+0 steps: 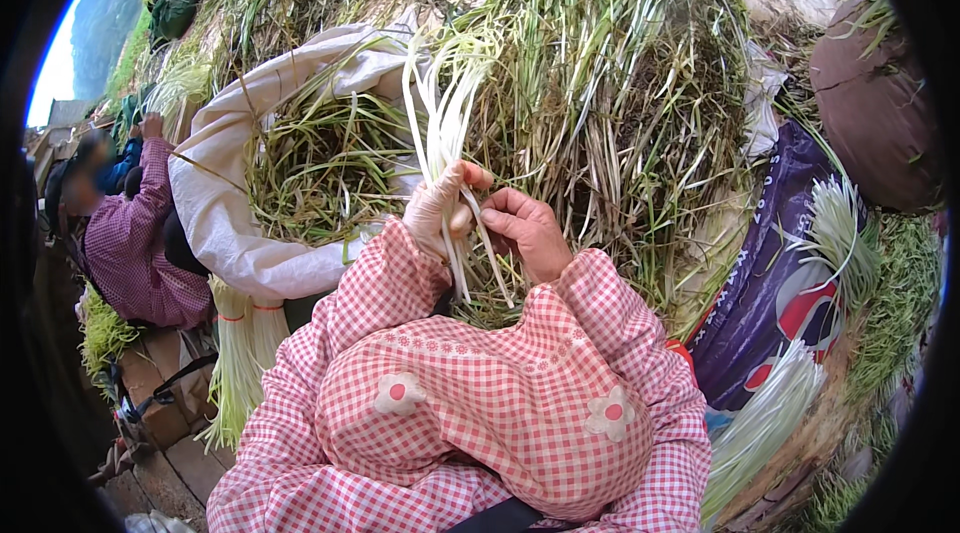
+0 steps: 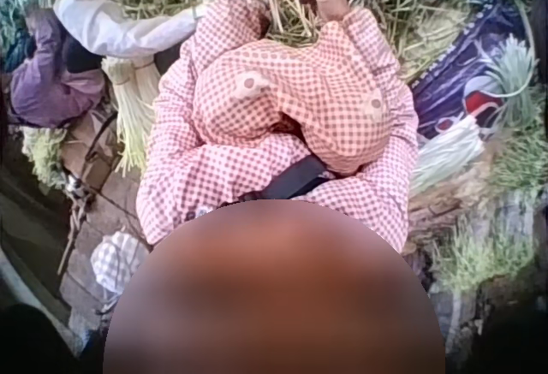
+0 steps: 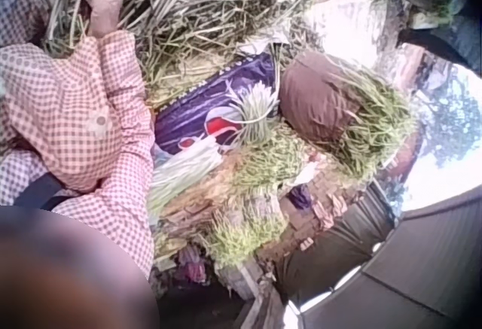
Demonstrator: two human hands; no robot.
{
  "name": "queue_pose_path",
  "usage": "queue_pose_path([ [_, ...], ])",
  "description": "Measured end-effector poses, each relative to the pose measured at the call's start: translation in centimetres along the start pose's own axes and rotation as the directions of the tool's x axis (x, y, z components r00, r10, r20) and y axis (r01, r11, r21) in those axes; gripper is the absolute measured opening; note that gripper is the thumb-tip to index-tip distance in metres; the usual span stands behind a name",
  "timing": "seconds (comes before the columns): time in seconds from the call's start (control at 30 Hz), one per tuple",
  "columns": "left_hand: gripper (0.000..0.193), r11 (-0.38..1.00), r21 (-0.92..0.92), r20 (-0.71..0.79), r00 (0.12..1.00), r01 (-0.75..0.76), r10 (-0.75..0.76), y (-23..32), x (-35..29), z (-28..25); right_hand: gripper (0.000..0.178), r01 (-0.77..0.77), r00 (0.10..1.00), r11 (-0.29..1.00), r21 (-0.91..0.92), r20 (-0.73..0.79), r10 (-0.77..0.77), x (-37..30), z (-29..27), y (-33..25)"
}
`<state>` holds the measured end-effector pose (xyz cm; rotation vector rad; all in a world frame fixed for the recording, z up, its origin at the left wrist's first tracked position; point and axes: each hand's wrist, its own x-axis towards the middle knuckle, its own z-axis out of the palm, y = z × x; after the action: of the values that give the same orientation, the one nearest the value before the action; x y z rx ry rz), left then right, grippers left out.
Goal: The person sits on the ground and repeatedly gathers handfuls of long green grass, aligns them, and ties them into bundles using thin strips. The bundles are placed into a white sack or onto a pile nearby.
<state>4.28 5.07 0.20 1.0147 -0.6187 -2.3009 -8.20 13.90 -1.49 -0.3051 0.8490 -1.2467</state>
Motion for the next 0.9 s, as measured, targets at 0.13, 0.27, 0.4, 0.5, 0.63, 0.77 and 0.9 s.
queue_pose_path([
  [0.13,0.025,0.999,-0.038,0.018,1.0,0.004,-0.003,0.0,0.0,0.1,0.008,0.013,1.0,0.986,0.165,-0.016,-0.01,0.0,0.5,0.2],
  [0.27,0.03,1.0,-0.012,0.061,0.998,-0.006,0.007,0.2,0.0,-0.1,0.009,0.109,0.988,0.95,-0.293,-0.072,-0.136,-0.3,0.6,-0.2],
  [0.4,0.028,0.999,0.05,0.046,0.999,0.006,-0.008,0.2,0.0,-0.2,0.007,0.3,0.932,0.768,-0.566,0.001,-0.363,-0.7,0.1,-0.2],
  [0.5,0.028,0.999,-0.015,0.015,0.999,-0.052,0.052,0.1,0.0,-0.2,0.008,0.246,0.883,0.841,-0.482,-0.246,-0.399,-0.2,0.0,-0.1],
  [0.63,0.028,0.997,-0.009,0.13,0.989,-0.074,0.074,0.4,0.2,-0.5,0.01,0.263,0.936,0.961,-0.091,-0.219,-0.277,-0.4,0.2,-1.4],
  [0.77,0.026,0.991,-0.102,-0.089,0.993,-0.09,0.081,1.1,0.4,-0.9,0.011,0.409,0.899,0.858,0.31,0.022,-0.437,-3.9,-1.7,-5.9],
  [0.9,0.026,0.991,-0.126,-0.093,0.995,-0.049,0.037,1.1,0.3,-0.7,0.011,0.539,0.842,0.842,-0.041,-0.02,-0.54,-4.6,-2.8,-6.9],
])
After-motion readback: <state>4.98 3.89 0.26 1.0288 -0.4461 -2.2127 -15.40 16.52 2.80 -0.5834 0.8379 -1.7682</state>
